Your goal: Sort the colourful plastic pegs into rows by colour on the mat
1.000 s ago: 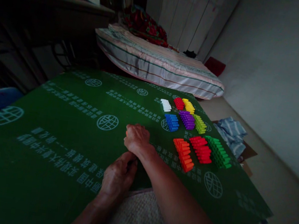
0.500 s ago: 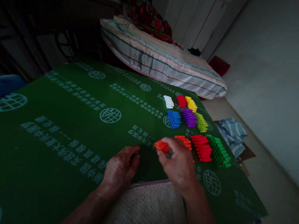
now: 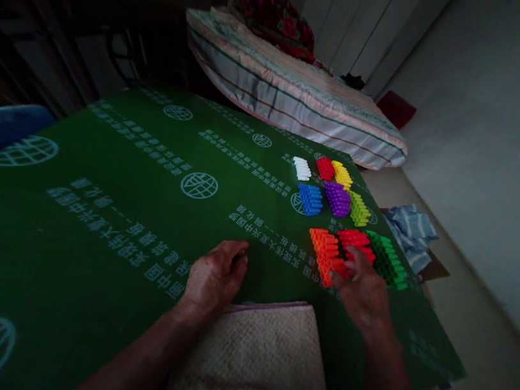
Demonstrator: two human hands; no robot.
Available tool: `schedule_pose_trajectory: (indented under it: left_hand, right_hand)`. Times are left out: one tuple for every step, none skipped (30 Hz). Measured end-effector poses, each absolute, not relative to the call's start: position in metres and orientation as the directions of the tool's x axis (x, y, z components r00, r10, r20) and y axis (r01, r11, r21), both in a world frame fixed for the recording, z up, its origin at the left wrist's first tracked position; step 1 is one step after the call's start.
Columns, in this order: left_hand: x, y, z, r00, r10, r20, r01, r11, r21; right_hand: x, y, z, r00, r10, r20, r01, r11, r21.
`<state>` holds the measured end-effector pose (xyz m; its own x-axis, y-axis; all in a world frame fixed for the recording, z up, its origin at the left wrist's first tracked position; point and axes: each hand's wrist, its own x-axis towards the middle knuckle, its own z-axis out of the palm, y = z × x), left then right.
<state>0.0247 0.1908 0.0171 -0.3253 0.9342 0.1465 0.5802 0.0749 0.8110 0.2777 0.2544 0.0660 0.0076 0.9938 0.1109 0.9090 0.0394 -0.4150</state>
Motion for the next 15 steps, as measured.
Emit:
schedule_pose_trajectory:
  left_hand:
    - [0.0246,0.1908,0.0173,-0.321,0.935,0.150,0.584,0.070,0.809]
    - [0.0246,0.1908,0.0176,-0.316,0.936,0.154,0.586,0.065,0.808]
    - [0.0247,0.1909,0.0179,-0.314,0.936,0.157,0.587,0.062,0.807]
    - [0.0247,0.1909,0.0180,-0.312,0.937,0.157,0.587,0.061,0.808]
    - [0.0248,0.1909,0.0180,-0.311,0.938,0.155,0.587,0.062,0.807]
    - [0.0249,0.1908,0.0179,-0.312,0.938,0.152,0.588,0.065,0.806]
    - [0.0251,0.1908,0.0175,-0.313,0.938,0.149,0.589,0.068,0.805]
    - [0.0253,0.1907,0.0170,-0.315,0.937,0.149,0.587,0.070,0.806]
    - [0.0254,0.1906,0.0164,-0.317,0.936,0.152,0.584,0.067,0.809]
    - [0.0255,0.1906,0.0158,-0.318,0.935,0.156,0.578,0.061,0.813]
    - [0.0255,0.1906,0.0153,-0.321,0.933,0.160,0.574,0.057,0.817]
    - [0.0255,0.1907,0.0150,-0.322,0.933,0.163,0.571,0.054,0.819]
    - [0.0254,0.1907,0.0149,-0.322,0.933,0.164,0.571,0.054,0.819]
    - [0.0252,0.1908,0.0150,-0.322,0.933,0.162,0.573,0.056,0.818]
    - [0.0251,0.1907,0.0153,-0.321,0.934,0.159,0.574,0.059,0.816]
  right_hand:
    - [0.2773,0.2548,0.0659,0.005,0.994,0.106,0.912,0.039,-0.408]
    - [0.2772,0.2553,0.0656,0.006,0.994,0.105,0.915,0.037,-0.402]
    - [0.2772,0.2558,0.0651,0.007,0.994,0.106,0.917,0.036,-0.397]
    - [0.2773,0.2563,0.0646,0.008,0.994,0.109,0.919,0.036,-0.392]
    - [0.2772,0.2568,0.0642,0.007,0.994,0.113,0.921,0.038,-0.387]
    - [0.2770,0.2573,0.0638,0.004,0.993,0.116,0.924,0.041,-0.381]
    - [0.2766,0.2578,0.0637,0.003,0.993,0.117,0.926,0.041,-0.375]
    - [0.2761,0.2582,0.0636,0.004,0.993,0.118,0.928,0.040,-0.369]
    - [0.2756,0.2586,0.0637,0.008,0.993,0.120,0.930,0.036,-0.365]
    - [0.2752,0.2590,0.0637,0.013,0.993,0.118,0.932,0.031,-0.362]
    - [0.2751,0.2595,0.0636,0.017,0.993,0.115,0.932,0.026,-0.361]
    - [0.2752,0.2599,0.0633,0.020,0.994,0.112,0.933,0.022,-0.359]
    - [0.2755,0.2604,0.0627,0.020,0.994,0.110,0.933,0.021,-0.358]
    - [0.2760,0.2608,0.0621,0.016,0.994,0.111,0.934,0.025,-0.357]
    - [0.2766,0.2611,0.0614,0.014,0.993,0.114,0.935,0.028,-0.355]
